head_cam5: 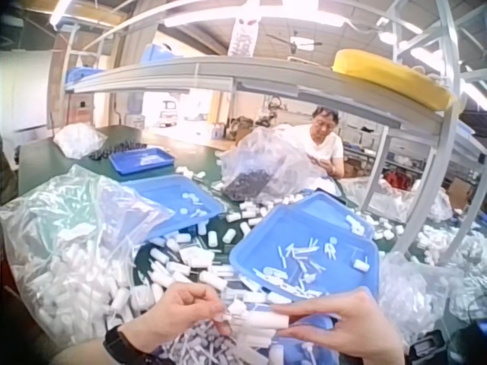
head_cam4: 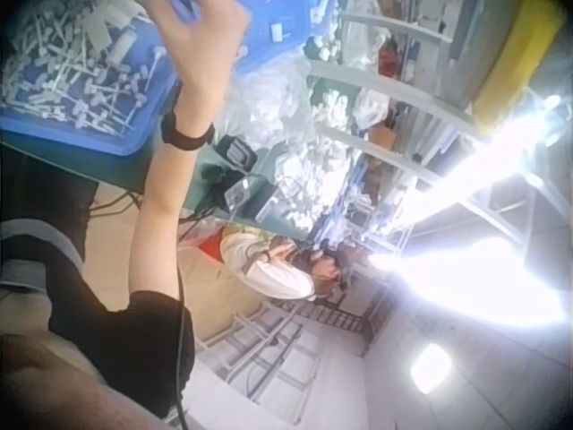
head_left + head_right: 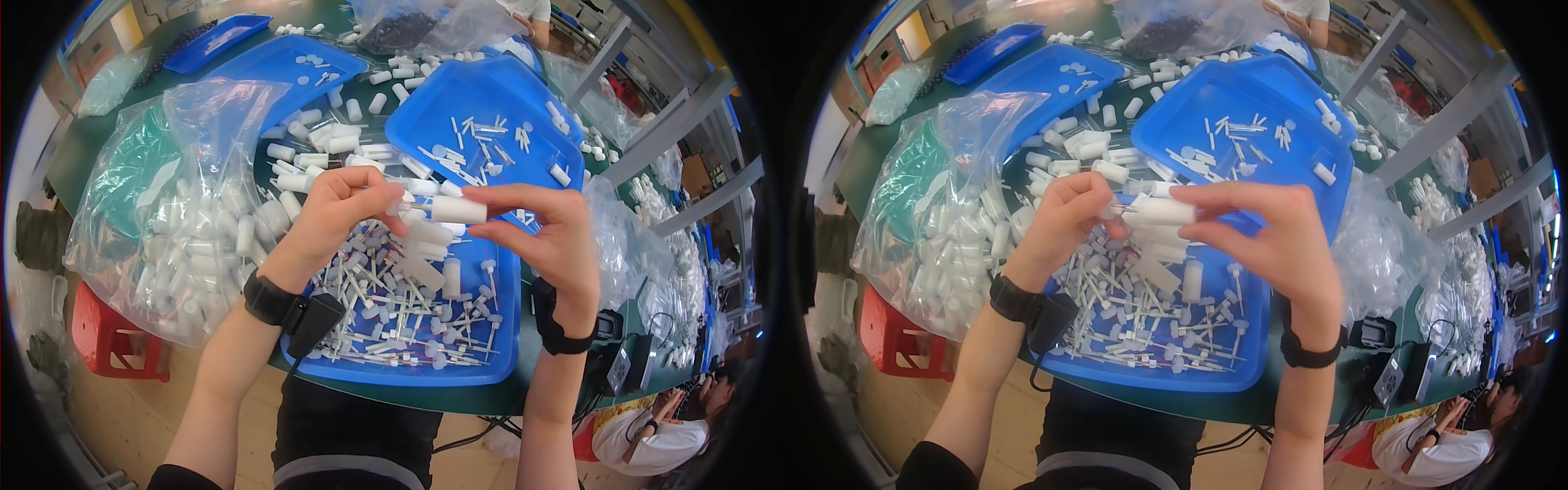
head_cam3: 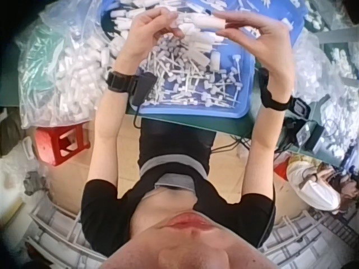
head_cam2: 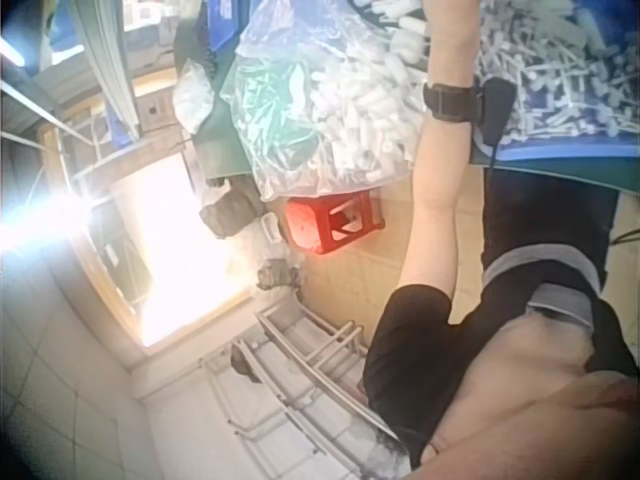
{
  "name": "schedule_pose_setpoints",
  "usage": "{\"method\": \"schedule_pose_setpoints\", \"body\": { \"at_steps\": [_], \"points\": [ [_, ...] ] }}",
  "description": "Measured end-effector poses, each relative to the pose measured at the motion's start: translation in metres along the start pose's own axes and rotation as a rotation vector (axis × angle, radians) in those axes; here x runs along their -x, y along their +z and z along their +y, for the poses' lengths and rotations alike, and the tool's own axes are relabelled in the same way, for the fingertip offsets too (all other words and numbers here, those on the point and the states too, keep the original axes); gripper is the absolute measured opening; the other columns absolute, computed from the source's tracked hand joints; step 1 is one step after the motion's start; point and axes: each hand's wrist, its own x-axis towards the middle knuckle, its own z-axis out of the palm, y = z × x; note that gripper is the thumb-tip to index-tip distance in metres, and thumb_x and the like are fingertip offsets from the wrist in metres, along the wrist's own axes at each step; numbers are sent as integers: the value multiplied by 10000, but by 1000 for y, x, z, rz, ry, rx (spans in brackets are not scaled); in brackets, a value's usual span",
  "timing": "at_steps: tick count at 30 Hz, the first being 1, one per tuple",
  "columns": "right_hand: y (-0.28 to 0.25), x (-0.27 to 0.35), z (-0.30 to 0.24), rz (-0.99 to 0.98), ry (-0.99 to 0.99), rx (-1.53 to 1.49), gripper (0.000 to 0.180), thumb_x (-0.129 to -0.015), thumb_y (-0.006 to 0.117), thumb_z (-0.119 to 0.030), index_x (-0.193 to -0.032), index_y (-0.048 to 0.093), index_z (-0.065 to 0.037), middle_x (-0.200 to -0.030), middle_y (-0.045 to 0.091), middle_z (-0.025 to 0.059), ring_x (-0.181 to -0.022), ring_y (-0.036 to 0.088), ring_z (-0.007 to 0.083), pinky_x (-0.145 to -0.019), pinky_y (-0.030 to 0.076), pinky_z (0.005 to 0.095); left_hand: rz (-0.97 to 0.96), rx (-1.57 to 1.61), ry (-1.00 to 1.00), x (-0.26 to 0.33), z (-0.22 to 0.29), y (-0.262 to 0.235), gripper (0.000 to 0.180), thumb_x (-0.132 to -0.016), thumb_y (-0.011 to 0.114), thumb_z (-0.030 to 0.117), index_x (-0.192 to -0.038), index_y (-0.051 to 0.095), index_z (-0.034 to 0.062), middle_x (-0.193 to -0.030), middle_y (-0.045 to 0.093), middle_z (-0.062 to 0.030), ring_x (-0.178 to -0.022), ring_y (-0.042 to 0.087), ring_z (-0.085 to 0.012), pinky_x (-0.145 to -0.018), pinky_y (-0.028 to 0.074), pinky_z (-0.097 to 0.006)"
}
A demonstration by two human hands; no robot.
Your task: Assembling small white plastic sprayer or pump components by inserting a thin tube into a cap.
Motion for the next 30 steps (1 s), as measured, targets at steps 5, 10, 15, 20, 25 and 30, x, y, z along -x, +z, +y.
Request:
{"method": "schedule_pose_setpoints", "body": {
  "at_steps": [5,10,15,20,25,30],
  "points": [
    [16,-3,4,-7,27,-49,273,-693,732,-68,-964,700,-71,-845,692,98,-747,669,149,-666,497,239,-35,-46,-18,-1,0,4,187,-875,586,183,-805,625,14,-724,651,-76,-690,646,-138,-683,470,-246],
    [20,-3,7,-22,-19,-7,262,-699,740,-109,-958,705,-88,-813,692,97,-719,672,155,-645,490,232,-94,-43,1,-3,-3,0,212,-887,574,199,-826,628,3,-790,653,-87,-703,652,-148,-670,479,-247],
    [22,-3,10,-3,-99,20,298,-694,748,-137,-981,693,-76,-770,685,88,-696,668,155,-622,484,225,-60,-18,-4,-2,-1,3,194,-880,574,181,-840,625,-1,-794,642,-80,-695,646,-148,-649,485,-243],
    [9,-4,0,3,252,43,262,-705,737,-197,-907,678,-41,-748,666,113,-670,653,167,-619,483,239,-88,170,20,-1,-1,-6,143,-850,588,127,-872,623,-10,-770,636,-72,-633,606,-110,-589,462,-210],
    [0,15,32,-223,573,656,200,-668,688,-153,-785,635,0,-735,641,167,-698,625,331,-619,497,363,-200,-154,11,3,0,5,122,-767,688,96,-835,639,8,-708,626,-33,-598,574,-61,-558,410,-174],
    [23,27,60,-241,403,840,226,-577,715,-151,-724,616,-10,-693,622,165,-609,600,315,-583,478,365,-211,-372,42,0,-4,9,200,-675,784,119,-807,650,50,-580,523,53,-537,455,-1,-508,304,-164]
  ]
}}
